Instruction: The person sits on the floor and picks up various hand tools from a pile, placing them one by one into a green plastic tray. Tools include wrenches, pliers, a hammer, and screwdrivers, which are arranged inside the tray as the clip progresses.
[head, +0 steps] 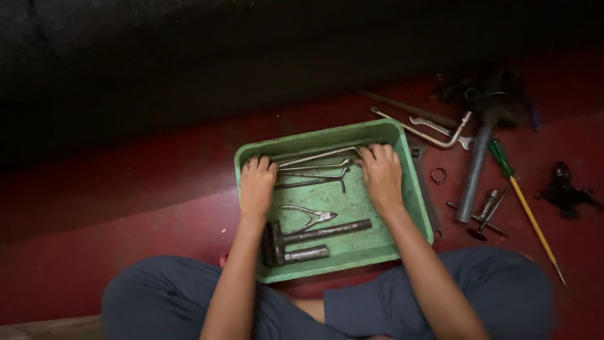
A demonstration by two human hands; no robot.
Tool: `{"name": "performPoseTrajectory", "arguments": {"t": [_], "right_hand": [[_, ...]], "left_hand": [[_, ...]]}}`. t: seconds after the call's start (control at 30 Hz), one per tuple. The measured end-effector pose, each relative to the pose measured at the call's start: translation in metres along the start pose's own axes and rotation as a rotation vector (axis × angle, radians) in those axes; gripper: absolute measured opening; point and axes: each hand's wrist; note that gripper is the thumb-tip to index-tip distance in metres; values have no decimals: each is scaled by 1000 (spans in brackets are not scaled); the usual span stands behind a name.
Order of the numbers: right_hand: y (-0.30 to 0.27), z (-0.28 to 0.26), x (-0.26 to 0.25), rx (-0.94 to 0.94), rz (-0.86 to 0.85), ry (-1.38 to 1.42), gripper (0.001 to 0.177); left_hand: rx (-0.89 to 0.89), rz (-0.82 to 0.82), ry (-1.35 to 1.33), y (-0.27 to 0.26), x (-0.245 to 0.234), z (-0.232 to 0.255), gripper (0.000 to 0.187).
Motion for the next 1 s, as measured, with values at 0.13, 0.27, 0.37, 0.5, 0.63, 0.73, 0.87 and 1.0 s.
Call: {"name": "performPoseTrajectory", "arguments": {"t": [0.13, 0.27, 0.37, 0.5, 0.63, 0.73, 0.87, 1.0], "right_hand": [[1, -3, 2, -40, -10, 37, 36], [0, -11, 6, -194, -25, 125, 42], [0, -19, 6, -227, -40, 117, 43], [4, -24, 8, -254, -66, 85, 46], [6, -30, 12, -253, -44, 60, 50], [8, -32, 14, -205, -58, 70, 52], [3, -28, 11, -254, -46, 173, 54], [-3, -32, 12, -316, -104, 159, 50]], "left_hand": [[19, 19, 33, 0, 3, -1, 13], [18, -1, 31, 1, 3, 0, 16], [14, 15, 14, 3, 0, 2, 18], [9, 34, -66, 5, 0, 5, 50], [19, 16, 255, 1, 7, 7, 56], [-41, -24, 297, 5, 7, 7, 49], [-112, -8, 79, 11, -7, 7, 60], [-192, -105, -77, 12, -25, 6, 93]]}}
Point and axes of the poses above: each hand's wrist, its own y-axis towards the middle knuckle, its own x-axis out of the palm, z = x × y, and after that the axes turned 12 degrees about -y, right-handed
